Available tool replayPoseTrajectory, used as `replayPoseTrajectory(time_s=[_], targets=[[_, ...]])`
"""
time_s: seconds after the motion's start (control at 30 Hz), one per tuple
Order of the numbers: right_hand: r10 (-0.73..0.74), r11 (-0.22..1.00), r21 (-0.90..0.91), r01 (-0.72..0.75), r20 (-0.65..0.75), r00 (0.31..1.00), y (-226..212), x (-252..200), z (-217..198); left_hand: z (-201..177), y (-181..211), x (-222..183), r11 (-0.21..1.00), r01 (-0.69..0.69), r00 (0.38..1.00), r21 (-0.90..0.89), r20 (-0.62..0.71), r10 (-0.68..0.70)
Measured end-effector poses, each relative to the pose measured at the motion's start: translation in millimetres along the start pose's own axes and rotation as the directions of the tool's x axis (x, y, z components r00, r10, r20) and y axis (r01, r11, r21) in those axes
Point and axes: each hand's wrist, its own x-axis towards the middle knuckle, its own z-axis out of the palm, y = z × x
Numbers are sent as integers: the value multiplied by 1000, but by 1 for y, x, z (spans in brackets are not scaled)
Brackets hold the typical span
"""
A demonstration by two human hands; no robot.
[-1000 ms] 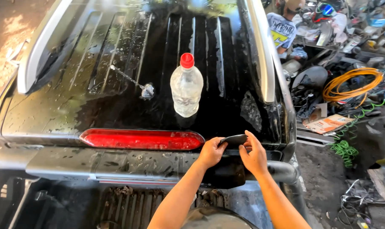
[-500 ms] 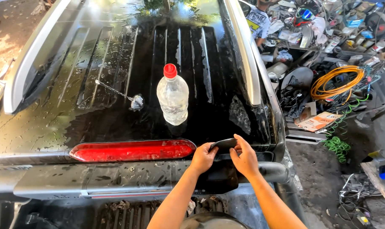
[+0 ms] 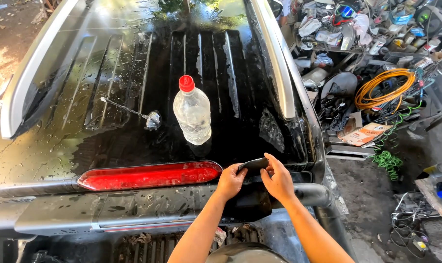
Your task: Sand and prepare the roof of a pickup truck using sandpaper and water.
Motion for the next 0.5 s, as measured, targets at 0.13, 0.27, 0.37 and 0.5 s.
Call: replayPoseTrajectory(time_s=[0.13, 0.27, 0.37, 0.5], targets=[[0, 1000, -10, 0, 3, 1000, -1, 0, 0, -3, 9, -3, 1000, 4, 1000, 5, -1, -4], [10, 1000, 2, -10, 3, 1000, -3, 0, -2, -3, 8, -2, 1000, -26, 1000, 6, -8, 26], [34, 999, 2, -34, 1, 999, -5, 0, -2, -1, 1, 0, 1000, -31, 999, 2, -6, 31], [0, 1000, -6, 0, -14, 1000, -4, 0, -3, -1, -1, 0, 1000, -12, 1000, -2, -8, 12]])
